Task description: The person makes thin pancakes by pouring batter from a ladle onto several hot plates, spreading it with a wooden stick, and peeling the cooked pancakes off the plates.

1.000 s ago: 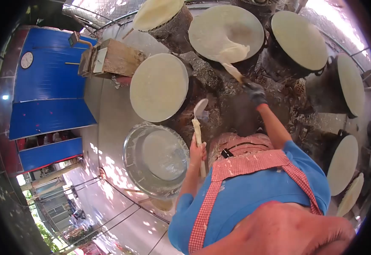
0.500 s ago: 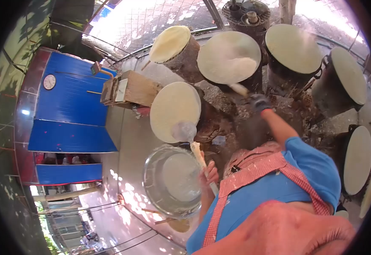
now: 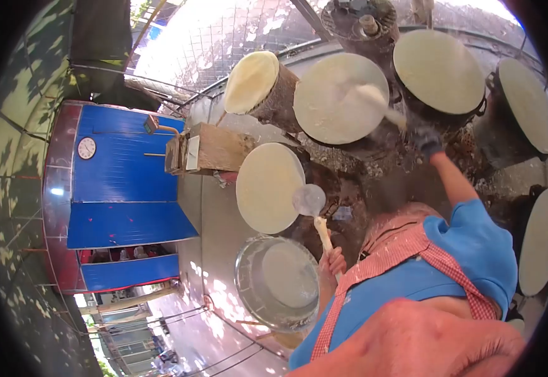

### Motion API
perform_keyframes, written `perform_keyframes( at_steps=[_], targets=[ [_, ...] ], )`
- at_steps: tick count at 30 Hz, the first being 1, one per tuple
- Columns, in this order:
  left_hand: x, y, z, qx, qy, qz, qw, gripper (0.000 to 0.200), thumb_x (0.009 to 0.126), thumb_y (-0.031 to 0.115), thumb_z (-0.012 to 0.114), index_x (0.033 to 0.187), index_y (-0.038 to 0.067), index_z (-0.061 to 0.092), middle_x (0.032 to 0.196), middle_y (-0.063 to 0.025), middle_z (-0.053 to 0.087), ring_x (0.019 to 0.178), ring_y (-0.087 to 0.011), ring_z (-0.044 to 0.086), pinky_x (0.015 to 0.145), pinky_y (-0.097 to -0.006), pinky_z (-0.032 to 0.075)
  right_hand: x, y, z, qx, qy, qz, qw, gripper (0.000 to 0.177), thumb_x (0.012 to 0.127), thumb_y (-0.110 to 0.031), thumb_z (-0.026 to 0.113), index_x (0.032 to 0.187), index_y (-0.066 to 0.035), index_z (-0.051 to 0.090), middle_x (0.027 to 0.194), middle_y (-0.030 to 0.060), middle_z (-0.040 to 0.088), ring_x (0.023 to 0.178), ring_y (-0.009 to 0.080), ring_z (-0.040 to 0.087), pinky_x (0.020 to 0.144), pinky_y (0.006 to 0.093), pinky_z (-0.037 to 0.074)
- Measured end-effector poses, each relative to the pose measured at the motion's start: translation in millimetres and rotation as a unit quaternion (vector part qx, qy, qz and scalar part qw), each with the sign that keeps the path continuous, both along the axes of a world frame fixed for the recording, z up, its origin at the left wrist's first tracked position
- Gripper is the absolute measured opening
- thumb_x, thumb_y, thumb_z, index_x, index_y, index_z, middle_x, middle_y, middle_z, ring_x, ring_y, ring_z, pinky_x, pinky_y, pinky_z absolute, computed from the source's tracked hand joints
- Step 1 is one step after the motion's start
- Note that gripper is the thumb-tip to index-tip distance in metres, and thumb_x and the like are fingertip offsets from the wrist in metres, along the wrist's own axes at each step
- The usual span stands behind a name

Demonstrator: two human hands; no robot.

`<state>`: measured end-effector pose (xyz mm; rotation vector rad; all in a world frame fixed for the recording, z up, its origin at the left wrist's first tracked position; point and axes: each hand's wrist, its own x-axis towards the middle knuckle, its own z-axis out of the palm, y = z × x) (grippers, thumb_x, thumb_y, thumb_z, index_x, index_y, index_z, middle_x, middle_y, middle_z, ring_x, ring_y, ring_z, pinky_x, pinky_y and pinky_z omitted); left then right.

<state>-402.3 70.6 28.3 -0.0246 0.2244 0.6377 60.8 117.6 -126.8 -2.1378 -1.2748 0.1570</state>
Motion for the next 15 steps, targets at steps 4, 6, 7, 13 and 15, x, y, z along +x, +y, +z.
perform_keyframes(
  at_steps=[4,6,7,13,15],
  targets=[
    [37.6,5.9,7.0,-0.157,0.067,0.024,0.985,0.038,0.088,0.013,0.037,0.126,0.018,0.032,0.059,0.0024,0.025,0.042,-0.0039,0.025,0.035,-0.0164,0.025,-4.2,5.3,27.7,-0.092,0.13,-0.032,0.987,0.033,0.082,-0.035,0.04,0.1,-0.015,0.058,0.09,0.0161,0.059,0.082,0.0294,0.057,0.073,0.0394,0.043],
    [50.6,18.1,9.7,-0.204,0.085,0.026,0.975,0.035,0.089,0.013,0.035,0.123,0.015,0.035,0.059,0.0025,0.025,0.043,-0.0034,0.025,0.035,-0.0158,0.025,-39.2,-14.6,-10.4,-0.019,0.103,0.083,0.991,0.032,0.082,-0.033,0.04,0.101,-0.013,0.057,0.092,0.0169,0.058,0.085,0.0299,0.056,0.075,0.039,0.043],
    [39.8,16.2,-16.8,-0.209,0.057,0.02,0.976,0.034,0.089,0.012,0.035,0.122,0.013,0.035,0.059,0.0026,0.024,0.043,-0.0034,0.025,0.035,-0.0164,0.024,-35.6,-16.8,-16.4,-0.02,0.096,0.064,0.993,0.031,0.082,-0.031,0.041,0.102,-0.013,0.056,0.094,0.0169,0.057,0.087,0.0303,0.055,0.076,0.0386,0.042],
    [56.7,6.5,-14.0,-0.186,0.063,0.005,0.981,0.035,0.089,0.012,0.034,0.124,0.017,0.034,0.057,0.0021,0.026,0.041,-0.0041,0.025,0.034,-0.0162,0.024,45.8,85.1,53.4,0.019,0.084,-0.037,0.996,0.032,0.083,-0.034,0.042,0.099,-0.01,0.055,0.083,0.0205,0.056,0.078,0.0357,0.054,0.065,0.0414,0.041],
    [73.1,8.6,0.0,-0.208,0.074,0.02,0.975,0.035,0.09,0.013,0.033,0.125,0.017,0.033,0.056,0.0025,0.026,0.04,-0.0042,0.024,0.033,-0.0168,0.023,86.9,160.1,56.3,-0.06,-0.005,0.021,0.998,0.033,0.081,-0.036,0.044,0.095,-0.009,0.058,0.097,0.0151,0.057,0.09,0.0317,0.053,0.073,0.0397,0.042]
  ],
)
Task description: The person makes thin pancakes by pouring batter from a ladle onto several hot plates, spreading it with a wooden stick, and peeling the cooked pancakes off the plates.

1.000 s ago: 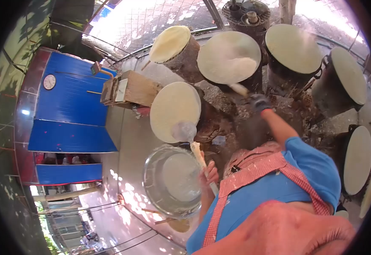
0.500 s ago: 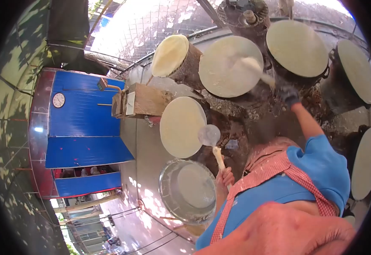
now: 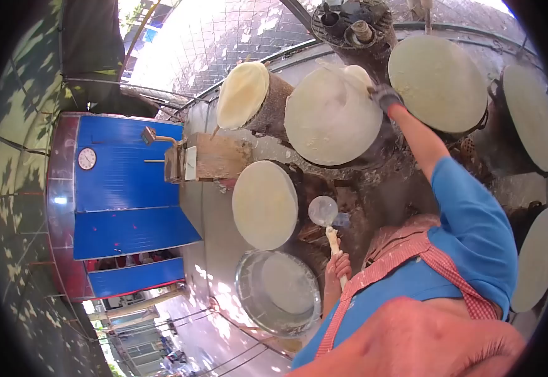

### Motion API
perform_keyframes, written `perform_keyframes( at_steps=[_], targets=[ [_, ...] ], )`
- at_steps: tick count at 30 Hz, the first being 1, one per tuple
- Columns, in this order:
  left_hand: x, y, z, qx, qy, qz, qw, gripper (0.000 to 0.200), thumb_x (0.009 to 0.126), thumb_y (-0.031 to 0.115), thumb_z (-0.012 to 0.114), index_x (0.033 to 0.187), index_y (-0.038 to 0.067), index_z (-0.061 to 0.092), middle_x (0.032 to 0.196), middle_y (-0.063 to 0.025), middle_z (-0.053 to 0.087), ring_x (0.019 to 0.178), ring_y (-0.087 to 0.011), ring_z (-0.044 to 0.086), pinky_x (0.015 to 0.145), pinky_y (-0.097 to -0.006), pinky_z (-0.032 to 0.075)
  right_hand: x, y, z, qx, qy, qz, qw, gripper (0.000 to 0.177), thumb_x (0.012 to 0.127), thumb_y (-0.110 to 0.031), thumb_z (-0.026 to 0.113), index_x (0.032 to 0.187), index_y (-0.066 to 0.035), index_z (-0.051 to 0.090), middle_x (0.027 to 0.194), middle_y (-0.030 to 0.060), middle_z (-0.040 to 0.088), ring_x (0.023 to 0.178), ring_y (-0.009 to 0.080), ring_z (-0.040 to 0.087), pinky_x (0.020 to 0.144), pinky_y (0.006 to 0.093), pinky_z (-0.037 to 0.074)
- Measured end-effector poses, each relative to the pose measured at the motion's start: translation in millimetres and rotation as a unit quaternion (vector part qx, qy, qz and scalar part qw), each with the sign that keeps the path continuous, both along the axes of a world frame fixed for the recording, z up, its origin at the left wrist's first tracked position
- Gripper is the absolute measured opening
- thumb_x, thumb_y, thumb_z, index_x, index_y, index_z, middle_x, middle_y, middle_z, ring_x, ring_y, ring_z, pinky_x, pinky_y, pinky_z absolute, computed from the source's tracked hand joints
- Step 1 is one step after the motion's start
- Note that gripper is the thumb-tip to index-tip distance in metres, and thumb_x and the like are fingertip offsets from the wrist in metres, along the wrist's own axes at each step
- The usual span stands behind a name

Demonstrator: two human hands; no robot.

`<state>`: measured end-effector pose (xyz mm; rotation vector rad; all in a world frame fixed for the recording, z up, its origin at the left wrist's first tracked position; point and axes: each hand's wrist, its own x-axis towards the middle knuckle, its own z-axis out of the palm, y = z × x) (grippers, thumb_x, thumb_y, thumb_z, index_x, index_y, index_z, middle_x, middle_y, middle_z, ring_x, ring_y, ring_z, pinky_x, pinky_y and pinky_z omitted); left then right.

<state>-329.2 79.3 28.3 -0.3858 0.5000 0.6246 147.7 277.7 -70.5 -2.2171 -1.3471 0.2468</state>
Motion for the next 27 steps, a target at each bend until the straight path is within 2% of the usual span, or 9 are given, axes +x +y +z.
perform_keyframes(
  at_steps=[7,10,12,13,15,16,18,20,27],
  targets=[
    [-37.2,6.4,-29.5,0.067,0.027,-0.061,0.996,0.028,0.088,0.01,0.037,0.115,0.012,0.04,0.057,0.0037,0.026,0.041,-0.0035,0.024,0.034,-0.0157,0.024,-110.4,-43.4,-22.3,0.027,0.333,-0.055,0.941,0.057,0.07,-0.046,0.054,0.111,-0.006,0.05,0.114,0.0171,0.048,0.109,0.0277,0.042,0.092,0.0307,0.032],
    [-26.9,12.9,7.8,-0.036,0.022,0.019,0.999,0.015,0.088,0.01,0.038,0.1,0.002,0.043,0.057,0.0043,0.024,0.043,-0.0026,0.024,0.036,-0.0152,0.024,-121.4,-57.1,-16.9,0.009,0.171,-0.082,0.982,0.053,0.067,-0.033,0.066,0.108,-0.005,0.05,0.106,0.0142,0.053,0.094,0.0256,0.052,0.084,0.032,0.041],
    [-64.5,7.3,-9.1,-0.007,0.006,0.007,1.0,0.008,0.088,0.01,0.037,0.09,0.003,0.041,0.057,0.0044,0.024,0.043,-0.0026,0.024,0.036,-0.0152,0.024,-72.5,-65.2,-32.7,0.127,0.382,-0.09,0.911,0.039,0.071,-0.036,0.063,0.095,-0.006,0.061,0.09,0.0117,0.061,0.079,0.0245,0.058,0.074,0.0317,0.045],
    [-74.6,6.8,-18.7,0.029,-0.02,-0.002,0.999,0.01,0.088,0.01,0.037,0.081,0.004,0.039,0.058,0.0044,0.024,0.043,-0.0026,0.024,0.036,-0.0152,0.024,-52.4,-72.2,-65.6,0.281,0.545,-0.11,0.782,0.034,0.072,-0.035,0.062,0.092,-0.007,0.062,0.085,0.0087,0.063,0.072,0.0209,0.059,0.069,0.0309,0.047],
    [-77.6,11.3,-3.0,0.01,0.041,0.003,0.999,0.022,0.087,0.011,0.039,0.067,0.009,0.032,0.055,0.0044,0.025,0.041,-0.0022,0.024,0.035,-0.0158,0.024,-97.3,-78.6,-71.3,0.292,0.646,-0.152,0.689,0.016,0.079,-0.009,0.055,0.093,-0.004,0.061,0.085,0.0049,0.063,0.072,0.0143,0.059,0.067,0.0337,0.049],
    [-76.2,19.3,-3.5,-0.036,0.004,0.01,0.999,0.024,0.087,0.012,0.039,0.064,0.009,0.031,0.053,0.0041,0.025,0.04,-0.0027,0.025,0.034,-0.0165,0.024,-129.6,-74.9,-71.1,0.24,0.428,-0.114,0.864,0.019,0.076,-0.004,0.057,0.095,-0.005,0.06,0.087,0.0044,0.063,0.073,0.0112,0.058,0.069,0.0306,0.048],
    [-68.2,29.9,-4.0,-0.115,-0.05,0.01,0.992,0.021,0.086,0.014,0.04,0.066,0.005,0.042,0.048,0.0032,0.027,0.038,-0.0049,0.028,0.034,-0.0184,0.027,-149.3,-86.0,-70.7,0.163,0.174,-0.073,0.968,0.024,0.074,0.001,0.058,0.097,-0.005,0.06,0.088,0.0039,0.063,0.075,0.0081,0.056,0.072,0.0275,0.046],
    [-63.3,32.5,4.4,-0.111,-0.042,0.019,0.993,0.014,0.086,0.014,0.039,0.079,0.005,0.047,0.049,0.0027,0.027,0.037,-0.0059,0.028,0.033,-0.0189,0.027,-147.0,-103.3,-69.1,0.147,0.418,-0.051,0.895,0.026,0.076,-0.017,0.06,0.1,-0.007,0.059,0.082,0.0052,0.064,0.071,0.0097,0.055,0.067,0.025,0.045],
    [-75.1,56.2,-14.8,-0.039,-0.035,0.012,0.999,0.031,0.087,0.013,0.035,0.116,0.011,0.045,0.053,0.001,0.027,0.034,-0.0078,0.028,0.031,-0.0202,0.027,-42.8,-41.8,7.9,0.036,0.063,-0.15,0.986,0.028,0.082,-0.028,0.042,0.096,-0.01,0.059,0.081,0.0161,0.06,0.073,0.0302,0.058,0.066,0.0361,0.046]
  ],
)
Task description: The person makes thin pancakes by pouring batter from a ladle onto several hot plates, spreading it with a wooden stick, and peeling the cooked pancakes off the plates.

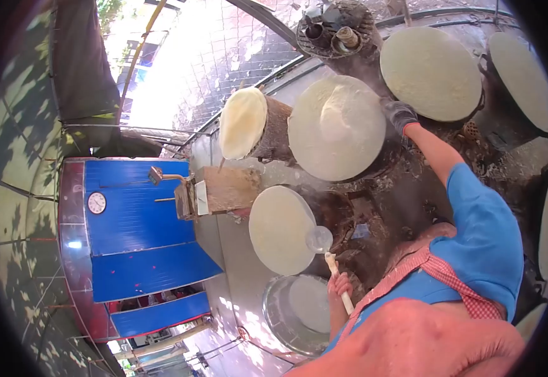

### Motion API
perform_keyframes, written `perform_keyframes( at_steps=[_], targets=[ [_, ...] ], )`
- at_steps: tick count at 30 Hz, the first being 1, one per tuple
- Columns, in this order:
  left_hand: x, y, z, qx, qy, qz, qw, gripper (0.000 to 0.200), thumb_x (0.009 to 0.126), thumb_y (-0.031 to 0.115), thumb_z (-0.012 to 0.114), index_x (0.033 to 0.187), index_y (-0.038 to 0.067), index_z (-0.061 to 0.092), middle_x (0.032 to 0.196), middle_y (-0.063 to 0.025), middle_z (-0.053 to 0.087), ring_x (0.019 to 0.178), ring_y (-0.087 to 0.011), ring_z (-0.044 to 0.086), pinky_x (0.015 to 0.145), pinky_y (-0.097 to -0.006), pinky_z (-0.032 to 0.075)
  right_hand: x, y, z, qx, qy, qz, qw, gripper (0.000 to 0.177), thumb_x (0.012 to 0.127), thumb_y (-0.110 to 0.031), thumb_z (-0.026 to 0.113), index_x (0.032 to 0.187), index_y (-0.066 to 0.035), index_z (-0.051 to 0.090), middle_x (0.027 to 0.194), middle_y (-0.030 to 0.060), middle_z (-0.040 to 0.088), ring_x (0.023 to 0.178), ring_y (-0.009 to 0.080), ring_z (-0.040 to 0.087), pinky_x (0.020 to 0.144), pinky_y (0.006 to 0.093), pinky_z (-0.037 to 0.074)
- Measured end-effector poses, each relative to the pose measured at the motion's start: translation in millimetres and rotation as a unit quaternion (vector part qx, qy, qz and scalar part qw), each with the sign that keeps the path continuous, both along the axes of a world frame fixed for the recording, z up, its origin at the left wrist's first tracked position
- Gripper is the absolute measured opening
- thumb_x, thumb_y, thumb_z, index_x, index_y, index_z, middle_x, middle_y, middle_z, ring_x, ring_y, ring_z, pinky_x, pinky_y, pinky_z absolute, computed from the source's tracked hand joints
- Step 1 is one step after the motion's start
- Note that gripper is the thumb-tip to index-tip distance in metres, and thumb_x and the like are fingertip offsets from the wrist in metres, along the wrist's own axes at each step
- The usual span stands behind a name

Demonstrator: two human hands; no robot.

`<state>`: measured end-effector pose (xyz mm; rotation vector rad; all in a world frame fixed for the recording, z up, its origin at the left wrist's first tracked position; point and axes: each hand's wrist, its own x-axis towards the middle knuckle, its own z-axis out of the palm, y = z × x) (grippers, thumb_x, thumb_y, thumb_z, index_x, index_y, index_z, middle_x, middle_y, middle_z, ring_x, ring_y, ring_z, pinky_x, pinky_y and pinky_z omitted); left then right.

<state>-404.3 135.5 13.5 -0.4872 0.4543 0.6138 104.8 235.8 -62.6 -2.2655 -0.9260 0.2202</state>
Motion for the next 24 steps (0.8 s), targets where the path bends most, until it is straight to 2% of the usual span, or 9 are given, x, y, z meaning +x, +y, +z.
perform_keyframes(
  at_steps=[3,6,8,12,14,16,19,21,24],
  targets=[
    [-8.2,26.7,-35.0,-0.014,-0.076,-0.042,0.996,0.025,0.086,0.015,0.037,0.107,0.007,0.049,0.052,0.0008,0.028,0.034,-0.0075,0.029,0.03,-0.0199,0.027,-18.0,-10.2,25.5,-0.084,-0.123,0.162,0.976,0.025,0.08,-0.026,0.043,0.095,-0.013,0.058,0.073,0.0159,0.059,0.067,0.0317,0.057,0.058,0.0408,0.045],
    [22.6,65.0,-25.6,0.024,0.007,-0.056,0.998,0.022,0.084,0.014,0.04,0.103,0.006,0.05,0.052,0.0009,0.029,0.034,-0.0069,0.028,0.03,-0.0199,0.027,-5.9,-33.0,29.6,-0.115,-0.191,0.31,0.924,0.026,0.08,-0.026,0.043,0.101,-0.017,0.054,0.065,0.0151,0.056,0.062,0.0328,0.056,0.052,0.0436,0.043],
    [40.3,95.8,-33.1,0.074,0.067,-0.048,0.994,0.024,0.083,0.014,0.042,0.105,0.009,0.05,0.052,0.0017,0.028,0.035,-0.0062,0.028,0.03,-0.0195,0.027,14.6,-39.7,12.9,-0.141,-0.21,0.238,0.938,0.029,0.08,-0.027,0.043,0.106,-0.019,0.051,0.063,0.0153,0.055,0.061,0.0328,0.056,0.052,0.0436,0.043],
    [109.6,139.5,-14.3,0.15,0.068,-0.027,0.986,0.016,0.086,0.016,0.042,0.073,0.006,0.04,0.054,0.0036,0.027,0.04,-0.0039,0.027,0.034,-0.0169,0.027,-19.1,-70.0,28.2,-0.025,-0.147,0.175,0.973,0.024,0.08,-0.024,0.042,0.099,-0.017,0.054,0.068,0.0163,0.056,0.064,0.0327,0.056,0.054,0.044,0.042],
    [137.6,153.4,-7.3,0.189,0.037,-0.051,0.98,0.016,0.086,0.016,0.043,0.074,0.005,0.04,0.055,0.0041,0.026,0.043,-0.0032,0.028,0.036,-0.0161,0.027,-21.1,-83.9,35.5,-0.154,-0.155,0.218,0.951,0.025,0.08,-0.026,0.044,0.101,-0.016,0.054,0.068,0.0159,0.057,0.064,0.033,0.055,0.055,0.0439,0.042],
    [159.9,161.7,-4.5,0.202,0.08,-0.071,0.974,0.015,0.085,0.014,0.043,0.074,0.005,0.039,0.054,0.004,0.027,0.041,-0.0036,0.028,0.034,-0.0169,0.027,-18.7,-102.2,31.6,-0.144,-0.197,0.202,0.949,0.029,0.079,-0.024,0.044,0.106,-0.016,0.052,0.067,0.015,0.057,0.062,0.032,0.055,0.054,0.0443,0.042],
    [197.7,161.7,-13.7,0.206,0.211,-0.091,0.951,0.015,0.083,0.014,0.044,0.071,0.007,0.037,0.051,0.0033,0.028,0.035,-0.0066,0.027,0.03,-0.0196,0.026,-52.9,-120.1,19.7,-0.233,-0.278,0.098,0.927,0.031,0.075,-0.019,0.045,0.106,-0.018,0.052,0.065,0.0114,0.057,0.059,0.0264,0.057,0.049,0.0446,0.042],
    [223.8,162.8,-21.7,0.226,0.256,-0.107,0.934,0.016,0.083,0.015,0.043,0.07,0.008,0.037,0.05,0.0032,0.028,0.035,-0.0071,0.027,0.03,-0.0197,0.026,-94.2,-126.7,-9.8,-0.191,-0.318,0.153,0.916,0.029,0.075,-0.02,0.044,0.102,-0.018,0.055,0.062,0.0106,0.056,0.057,0.0253,0.056,0.047,0.042,0.042],
    [227.5,147.6,-19.5,0.167,0.243,-0.128,0.947,0.016,0.084,0.018,0.042,0.072,0.008,0.038,0.05,0.0024,0.028,0.035,-0.0073,0.027,0.03,-0.0197,0.026,-118.5,-128.7,-58.7,-0.051,-0.182,0.161,0.969,0.032,0.076,-0.019,0.044,0.106,-0.02,0.054,0.059,0.0108,0.054,0.055,0.025,0.056,0.045,0.0404,0.041]
  ],
)
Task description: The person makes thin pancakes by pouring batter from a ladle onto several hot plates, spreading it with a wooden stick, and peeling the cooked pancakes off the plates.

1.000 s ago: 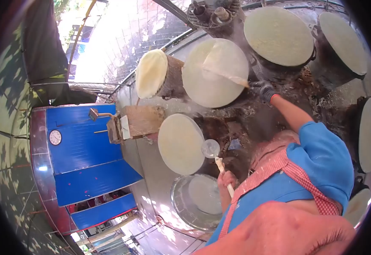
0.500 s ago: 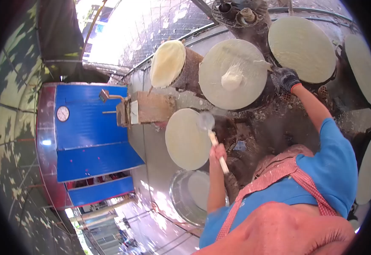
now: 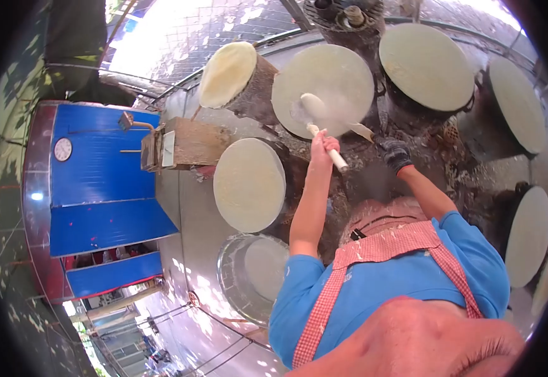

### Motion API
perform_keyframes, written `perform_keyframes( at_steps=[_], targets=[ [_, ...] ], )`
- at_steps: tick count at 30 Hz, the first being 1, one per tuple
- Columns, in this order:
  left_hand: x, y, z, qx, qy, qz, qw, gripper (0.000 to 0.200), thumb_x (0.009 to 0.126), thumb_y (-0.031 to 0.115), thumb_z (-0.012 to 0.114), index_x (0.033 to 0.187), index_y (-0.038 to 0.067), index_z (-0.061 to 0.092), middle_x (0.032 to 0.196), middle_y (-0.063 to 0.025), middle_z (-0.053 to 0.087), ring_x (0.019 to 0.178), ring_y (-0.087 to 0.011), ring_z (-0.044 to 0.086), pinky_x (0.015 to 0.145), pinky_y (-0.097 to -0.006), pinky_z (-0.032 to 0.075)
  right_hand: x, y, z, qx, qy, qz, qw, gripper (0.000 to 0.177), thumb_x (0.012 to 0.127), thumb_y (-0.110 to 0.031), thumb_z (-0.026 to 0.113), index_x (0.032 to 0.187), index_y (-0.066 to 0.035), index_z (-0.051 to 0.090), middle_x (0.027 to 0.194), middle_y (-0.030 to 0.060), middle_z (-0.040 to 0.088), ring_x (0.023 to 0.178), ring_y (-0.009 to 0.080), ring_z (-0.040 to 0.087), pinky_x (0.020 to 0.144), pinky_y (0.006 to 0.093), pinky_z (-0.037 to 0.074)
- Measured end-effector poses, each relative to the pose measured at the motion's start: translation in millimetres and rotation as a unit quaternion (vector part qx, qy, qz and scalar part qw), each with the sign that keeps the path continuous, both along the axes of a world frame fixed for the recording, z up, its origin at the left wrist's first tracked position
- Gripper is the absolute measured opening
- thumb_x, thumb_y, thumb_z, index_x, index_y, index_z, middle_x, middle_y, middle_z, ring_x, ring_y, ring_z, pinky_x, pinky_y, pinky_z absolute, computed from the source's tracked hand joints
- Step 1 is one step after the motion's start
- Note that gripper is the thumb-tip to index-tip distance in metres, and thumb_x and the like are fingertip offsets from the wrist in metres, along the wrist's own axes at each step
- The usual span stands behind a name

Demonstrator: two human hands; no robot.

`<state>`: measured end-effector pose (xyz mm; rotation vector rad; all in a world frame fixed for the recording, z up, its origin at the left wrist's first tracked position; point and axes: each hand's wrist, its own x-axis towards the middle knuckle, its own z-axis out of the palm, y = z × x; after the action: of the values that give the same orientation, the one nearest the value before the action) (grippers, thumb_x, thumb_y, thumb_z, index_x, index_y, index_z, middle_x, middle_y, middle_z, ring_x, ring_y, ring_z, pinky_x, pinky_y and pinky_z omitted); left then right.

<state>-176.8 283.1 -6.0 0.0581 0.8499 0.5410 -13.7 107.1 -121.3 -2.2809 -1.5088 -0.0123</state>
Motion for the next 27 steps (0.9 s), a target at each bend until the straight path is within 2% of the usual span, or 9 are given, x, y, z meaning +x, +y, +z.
perform_keyframes(
  at_steps=[2,4,8,10,12,16,18,25,27],
  targets=[
    [-44.0,-15.3,24.3,-0.194,-0.312,-0.045,0.929,0.019,0.085,0.024,0.043,0.073,0.009,0.039,0.05,0.0025,0.027,0.034,-0.0079,0.026,0.028,-0.0203,0.025,-13.4,-13.9,48.6,-0.004,-0.034,-0.023,0.999,0.03,0.077,-0.022,0.045,0.106,-0.02,0.054,0.057,0.0111,0.053,0.052,0.0248,0.054,0.045,0.0396,0.04],
    [-84.2,-64.7,27.8,0.195,-0.092,-0.058,0.975,0.022,0.086,0.026,0.044,0.074,0.009,0.04,0.05,0.0027,0.028,0.034,-0.0075,0.026,0.028,-0.0205,0.024,-20.6,-35.4,88.3,0.023,0.029,-0.038,0.999,0.027,0.079,-0.025,0.045,0.104,-0.021,0.055,0.058,0.0102,0.053,0.049,0.0248,0.051,0.045,0.0392,0.039],
    [-101.4,-69.8,23.6,-0.263,-0.261,-0.115,0.922,0.015,0.086,0.023,0.045,0.086,0.008,0.049,0.052,0.0022,0.029,0.036,-0.0061,0.029,0.03,-0.0198,0.026,-54.5,-87.3,71.2,-0.02,-0.096,-0.059,0.993,0.027,0.08,-0.027,0.047,0.104,-0.018,0.055,0.062,0.0091,0.055,0.057,0.0244,0.054,0.05,0.0368,0.041],
    [-89.7,-76.9,47.1,-0.267,-0.266,-0.133,0.917,0.019,0.087,0.022,0.043,0.083,0.004,0.048,0.051,0.0017,0.029,0.036,-0.0069,0.029,0.031,-0.0204,0.026,-52.8,-94.6,92.6,-0.057,-0.052,-0.083,0.994,0.028,0.079,-0.027,0.048,0.105,-0.016,0.054,0.065,0.009,0.056,0.06,0.0243,0.055,0.052,0.0358,0.042],
    [-89.5,-97.0,64.0,-0.279,-0.25,-0.134,0.918,0.019,0.088,0.023,0.04,0.087,0.006,0.049,0.053,0.0013,0.03,0.036,-0.0076,0.029,0.031,-0.0207,0.025,-64.0,-119.0,106.1,0.156,0.124,-0.113,0.973,0.028,0.077,-0.025,0.051,0.101,-0.011,0.057,0.07,0.011,0.058,0.067,0.0252,0.056,0.058,0.0343,0.044],
    [-78.3,-143.7,62.8,-0.362,-0.281,-0.256,0.851,0.031,0.089,0.029,0.036,0.071,0.004,0.041,0.047,0.0016,0.027,0.033,-0.0072,0.025,0.03,-0.0207,0.026,-68.4,-213.7,46.8,0.226,0.234,-0.187,0.927,0.032,0.074,-0.024,0.054,0.104,-0.01,0.056,0.088,0.0165,0.058,0.076,0.0299,0.056,0.067,0.0327,0.045],
    [-63.9,-173.6,57.4,-0.324,-0.303,-0.304,0.843,0.035,0.09,0.025,0.033,0.124,0.018,0.037,0.054,0.0016,0.029,0.036,-0.0064,0.027,0.03,-0.0182,0.026,-75.3,-258.7,83.2,0.166,0.179,-0.247,0.938,0.035,0.072,-0.025,0.057,0.104,-0.011,0.056,0.091,0.0174,0.057,0.077,0.0313,0.055,0.068,0.0337,0.044],
    [22.3,-271.2,40.9,-0.399,-0.19,-0.423,0.791,0.033,0.089,0.019,0.036,0.117,0.003,0.041,0.052,0.0009,0.029,0.037,-0.0054,0.029,0.032,-0.0183,0.029,-115.2,-484.4,95.1,-0.03,0.18,-0.626,0.758,0.041,0.073,-0.033,0.054,0.107,-0.01,0.053,0.093,0.0179,0.057,0.085,0.0315,0.054,0.073,0.0378,0.043],
    [31.1,-303.6,35.6,-0.427,-0.164,-0.462,0.759,0.034,0.089,0.019,0.036,0.118,0.003,0.04,0.053,0.0003,0.029,0.038,-0.0057,0.029,0.034,-0.019,0.03,-157.2,-554.7,45.6,0.135,0.094,-0.764,0.624,0.041,0.072,-0.033,0.055,0.106,-0.01,0.054,0.092,0.0181,0.057,0.084,0.0323,0.055,0.072,0.0395,0.043]
  ],
)
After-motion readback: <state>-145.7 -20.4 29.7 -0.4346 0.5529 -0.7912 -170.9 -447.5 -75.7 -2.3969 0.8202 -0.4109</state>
